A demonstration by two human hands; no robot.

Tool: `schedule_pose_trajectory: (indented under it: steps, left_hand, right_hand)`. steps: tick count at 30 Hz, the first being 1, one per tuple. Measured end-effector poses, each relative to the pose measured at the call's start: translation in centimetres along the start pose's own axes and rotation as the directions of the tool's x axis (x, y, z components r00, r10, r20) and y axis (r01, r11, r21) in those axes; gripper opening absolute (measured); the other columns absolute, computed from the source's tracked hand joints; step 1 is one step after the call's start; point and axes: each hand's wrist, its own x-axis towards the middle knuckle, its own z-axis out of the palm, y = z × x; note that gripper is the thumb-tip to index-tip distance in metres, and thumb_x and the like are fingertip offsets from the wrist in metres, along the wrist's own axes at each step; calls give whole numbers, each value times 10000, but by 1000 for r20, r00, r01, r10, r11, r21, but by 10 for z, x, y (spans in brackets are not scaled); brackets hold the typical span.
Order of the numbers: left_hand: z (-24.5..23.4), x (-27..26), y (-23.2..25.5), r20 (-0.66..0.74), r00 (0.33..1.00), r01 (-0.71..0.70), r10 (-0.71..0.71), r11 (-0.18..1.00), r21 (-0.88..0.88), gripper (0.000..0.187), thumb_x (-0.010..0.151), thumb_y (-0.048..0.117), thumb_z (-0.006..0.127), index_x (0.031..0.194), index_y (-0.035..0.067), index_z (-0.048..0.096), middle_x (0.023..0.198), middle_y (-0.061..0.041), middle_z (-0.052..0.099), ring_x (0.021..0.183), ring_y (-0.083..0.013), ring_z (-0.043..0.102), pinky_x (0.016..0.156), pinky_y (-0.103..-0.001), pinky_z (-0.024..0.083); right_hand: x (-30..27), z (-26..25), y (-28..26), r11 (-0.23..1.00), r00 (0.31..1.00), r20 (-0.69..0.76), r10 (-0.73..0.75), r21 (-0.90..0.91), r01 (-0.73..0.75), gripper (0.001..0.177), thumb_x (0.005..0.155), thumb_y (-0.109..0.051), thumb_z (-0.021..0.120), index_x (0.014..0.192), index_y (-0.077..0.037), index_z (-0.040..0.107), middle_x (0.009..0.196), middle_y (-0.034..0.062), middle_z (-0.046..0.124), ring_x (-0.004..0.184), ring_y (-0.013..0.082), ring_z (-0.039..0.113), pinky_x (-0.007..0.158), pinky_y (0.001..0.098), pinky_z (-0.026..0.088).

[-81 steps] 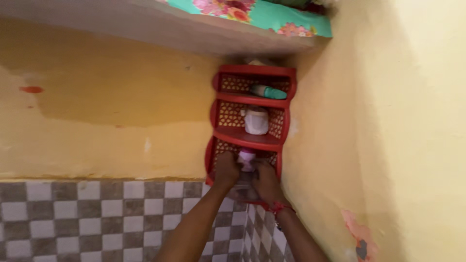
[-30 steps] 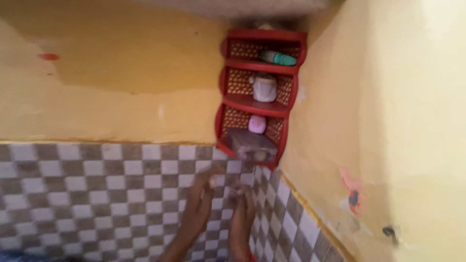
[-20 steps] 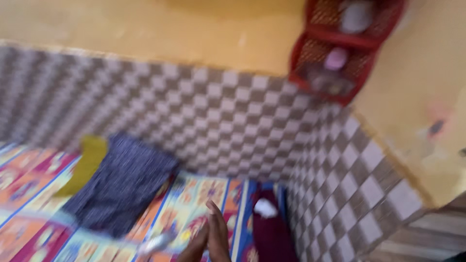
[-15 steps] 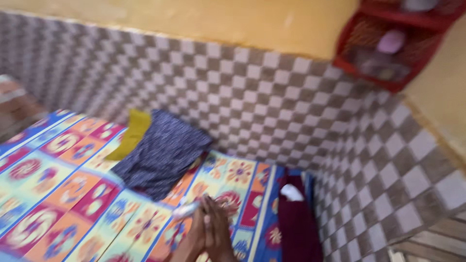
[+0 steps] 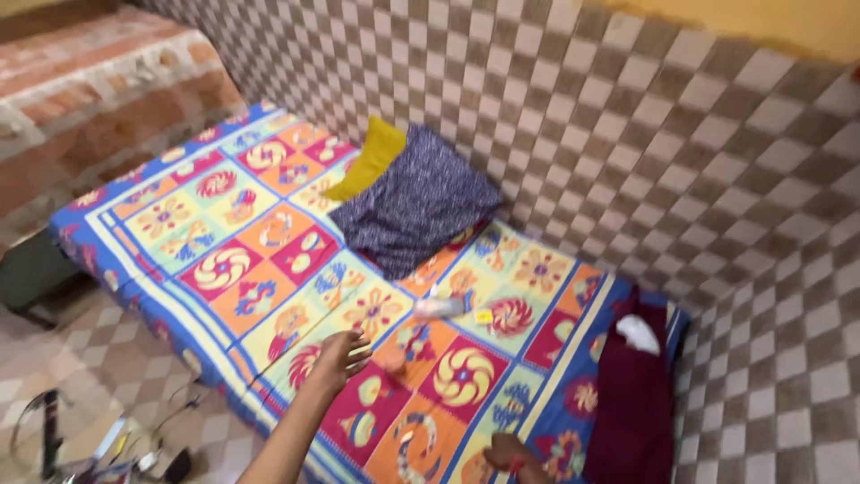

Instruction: The person organizes various toiletry items by wrapping elastic bands around them and placing them into a red wall-mounted shelf.

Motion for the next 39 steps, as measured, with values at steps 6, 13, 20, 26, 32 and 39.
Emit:
schedule_pose_trajectory:
  steps: [6,13,20,26,32,39]
  left_hand:
    - [-23,66,-53,38,995,-95,95,995,4,256,900,110,642,1120,-7,587,879,-121,632,687,-212,586,566,-373,438]
    - [-9,123,-78,241,936,-321,258,340,884,699,697,196,879,1303,63,559,1107,-237,614,982,-399,661,805,-456,565]
    - [14,134,-99,364,871,-459,330,279,843,1043,634,144,899,1481,11,306,1310,-333,486,1117,-501,592,893,-500,550]
    - [23,162,-115,453,826,-554,336,338,761,594,736,172,793,1244,10,529,1130,-242,670,1054,-430,663,861,-480,551]
    - [72,171,-57,592,803,-347,-67,756,556,619,705,316,807,1253,98,621,1075,-128,671,949,-237,694,801,-373,590]
    - [210,91,65,810,563,-271,-167,888,372,585,802,312,747,1319,148,527,1139,-101,675,978,-192,670,857,-379,596]
  right_hand:
    - [8,29,-17,984,973,-190,-129,100,150,356,846,-277,613,1067,-21,725,1067,235,717,1043,402,688,904,460,546]
    - [32,29,-97,967,971,-239,18,251,44,369,885,-219,578,1201,-54,674,1147,176,711,1087,346,679,925,445,537]
    - [33,39,-184,913,982,-59,180,381,-145,351,941,-317,586,1232,-139,667,1170,133,709,1110,328,674,953,416,535]
    - [-9,85,-147,899,976,-136,171,426,-98,273,932,-227,621,1172,-108,678,1124,137,718,1056,336,678,904,409,538]
    - [-13,47,-82,826,905,-188,382,509,-243,316,943,-226,609,1215,-80,676,1136,118,739,1012,267,710,882,355,568]
    - [40,-97,-39,625,687,-723,74,570,533,503,940,-188,675,1394,-6,559,1228,111,694,1103,181,649,937,324,547]
